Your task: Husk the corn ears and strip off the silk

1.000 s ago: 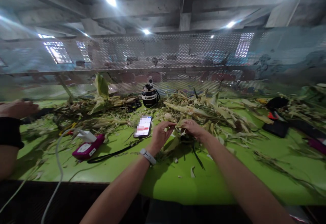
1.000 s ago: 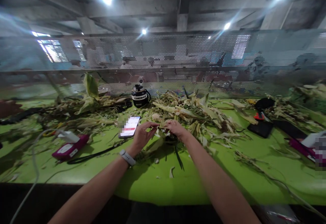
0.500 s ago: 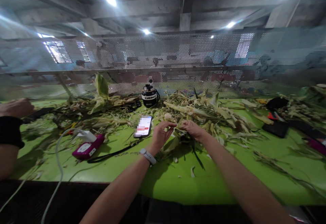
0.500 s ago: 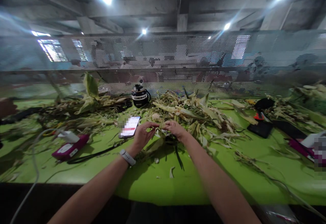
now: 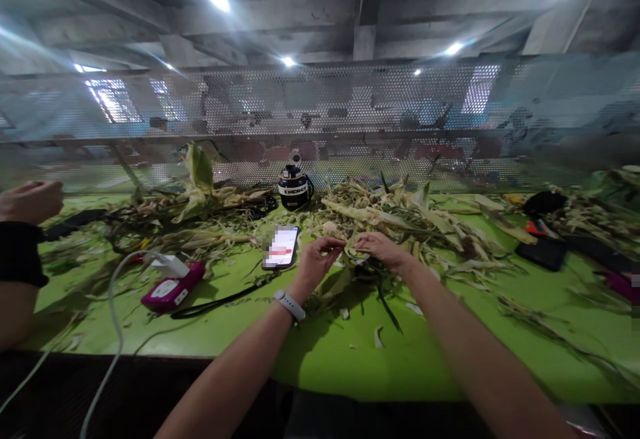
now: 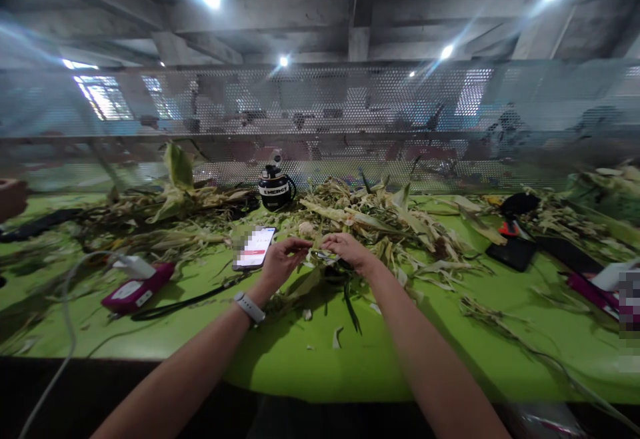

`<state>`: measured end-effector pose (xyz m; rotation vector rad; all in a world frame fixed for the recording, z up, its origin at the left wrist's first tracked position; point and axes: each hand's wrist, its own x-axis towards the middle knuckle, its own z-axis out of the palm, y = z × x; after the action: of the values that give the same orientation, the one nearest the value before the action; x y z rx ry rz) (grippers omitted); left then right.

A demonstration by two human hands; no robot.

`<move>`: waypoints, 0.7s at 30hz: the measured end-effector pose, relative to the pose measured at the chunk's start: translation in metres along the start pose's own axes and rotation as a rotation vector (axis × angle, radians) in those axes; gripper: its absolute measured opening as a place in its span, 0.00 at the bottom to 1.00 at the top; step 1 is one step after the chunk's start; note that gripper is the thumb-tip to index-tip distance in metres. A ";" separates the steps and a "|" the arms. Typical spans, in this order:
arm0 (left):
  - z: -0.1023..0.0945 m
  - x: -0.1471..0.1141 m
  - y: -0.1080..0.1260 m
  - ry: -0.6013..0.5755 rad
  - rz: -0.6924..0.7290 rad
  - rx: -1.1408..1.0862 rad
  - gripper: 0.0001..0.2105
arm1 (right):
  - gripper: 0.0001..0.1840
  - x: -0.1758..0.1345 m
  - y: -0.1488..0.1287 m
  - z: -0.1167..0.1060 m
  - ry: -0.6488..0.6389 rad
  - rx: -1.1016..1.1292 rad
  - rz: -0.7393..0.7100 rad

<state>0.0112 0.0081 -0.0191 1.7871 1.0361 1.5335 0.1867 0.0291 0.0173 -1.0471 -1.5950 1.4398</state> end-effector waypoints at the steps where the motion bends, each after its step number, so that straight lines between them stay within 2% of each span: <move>1: 0.000 0.000 0.000 0.005 0.012 0.003 0.05 | 0.06 0.000 0.001 0.002 -0.027 -0.007 -0.012; 3: 0.000 0.000 0.000 0.001 0.038 0.012 0.05 | 0.07 0.001 0.003 0.006 -0.056 -0.020 -0.025; 7: -0.001 -0.001 -0.001 -0.003 0.035 0.000 0.05 | 0.08 0.000 0.005 0.009 -0.019 0.031 -0.003; 14: -0.003 0.001 0.005 -0.010 -0.048 -0.027 0.06 | 0.10 0.001 0.004 -0.003 0.060 0.077 0.020; 18: -0.003 0.001 0.008 0.003 -0.057 -0.066 0.06 | 0.11 0.002 0.004 -0.003 0.046 0.080 0.032; 21: -0.002 0.000 0.008 -0.009 -0.014 -0.036 0.05 | 0.08 0.003 0.006 0.001 -0.029 0.042 -0.007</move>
<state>0.0107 0.0036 -0.0118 1.7569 1.0086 1.5253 0.1855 0.0314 0.0115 -1.0003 -1.5808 1.4834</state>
